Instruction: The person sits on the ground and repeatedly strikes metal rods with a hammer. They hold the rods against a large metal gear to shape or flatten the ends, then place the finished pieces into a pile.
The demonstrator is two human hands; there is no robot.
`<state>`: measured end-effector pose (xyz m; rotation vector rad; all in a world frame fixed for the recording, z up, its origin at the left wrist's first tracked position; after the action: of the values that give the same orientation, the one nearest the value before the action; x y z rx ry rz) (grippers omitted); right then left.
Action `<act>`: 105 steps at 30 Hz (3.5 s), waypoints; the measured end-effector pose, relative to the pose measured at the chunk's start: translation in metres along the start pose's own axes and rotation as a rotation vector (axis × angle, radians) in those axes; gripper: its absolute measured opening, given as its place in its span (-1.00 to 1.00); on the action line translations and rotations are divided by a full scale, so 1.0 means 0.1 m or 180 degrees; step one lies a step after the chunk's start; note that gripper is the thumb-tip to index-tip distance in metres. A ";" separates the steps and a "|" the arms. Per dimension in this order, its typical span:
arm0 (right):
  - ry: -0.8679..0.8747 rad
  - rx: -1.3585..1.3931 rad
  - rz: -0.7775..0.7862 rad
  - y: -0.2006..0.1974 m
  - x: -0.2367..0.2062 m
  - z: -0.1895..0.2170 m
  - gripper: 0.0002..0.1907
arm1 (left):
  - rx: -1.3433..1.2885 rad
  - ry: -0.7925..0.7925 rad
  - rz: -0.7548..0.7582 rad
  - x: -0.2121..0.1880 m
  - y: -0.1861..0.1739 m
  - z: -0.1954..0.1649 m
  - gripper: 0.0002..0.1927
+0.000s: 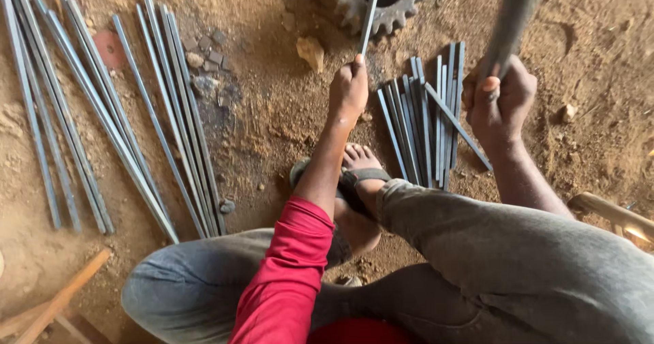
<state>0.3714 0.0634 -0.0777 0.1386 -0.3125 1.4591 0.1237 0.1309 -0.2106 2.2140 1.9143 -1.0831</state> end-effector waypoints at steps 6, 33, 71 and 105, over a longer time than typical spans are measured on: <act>0.0077 -0.1093 0.0592 0.12 0.35 -0.33 -0.57 | -0.0102 -0.0112 0.0120 -0.04 -0.05 -0.12 -0.41; 0.1881 -0.1321 0.0273 0.12 -0.47 -0.77 -0.62 | -0.1677 -0.0415 0.0697 -0.36 -0.15 -0.40 -0.68; 0.2010 -0.1402 0.0367 0.11 -0.57 -0.77 -0.50 | -0.4230 0.0275 0.2045 -0.26 -0.13 -1.07 -0.64; 0.0233 -0.1171 0.0060 -0.05 -0.12 0.00 -0.35 | 0.1019 0.0759 -0.1527 0.01 -0.17 -0.18 -0.56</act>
<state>0.3755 0.0513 -0.0811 -0.2147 -0.5169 1.3976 0.1173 0.1442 -0.1908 2.1674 2.6404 -1.3100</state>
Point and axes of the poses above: each hand's wrist, its own x-axis towards the middle knuckle, its own y-axis out of the palm, z = x × y, the point moved 7 cm from there along x, towards the middle knuckle, and after that the axes turned 10 degrees about x, right-handed, at the moved point
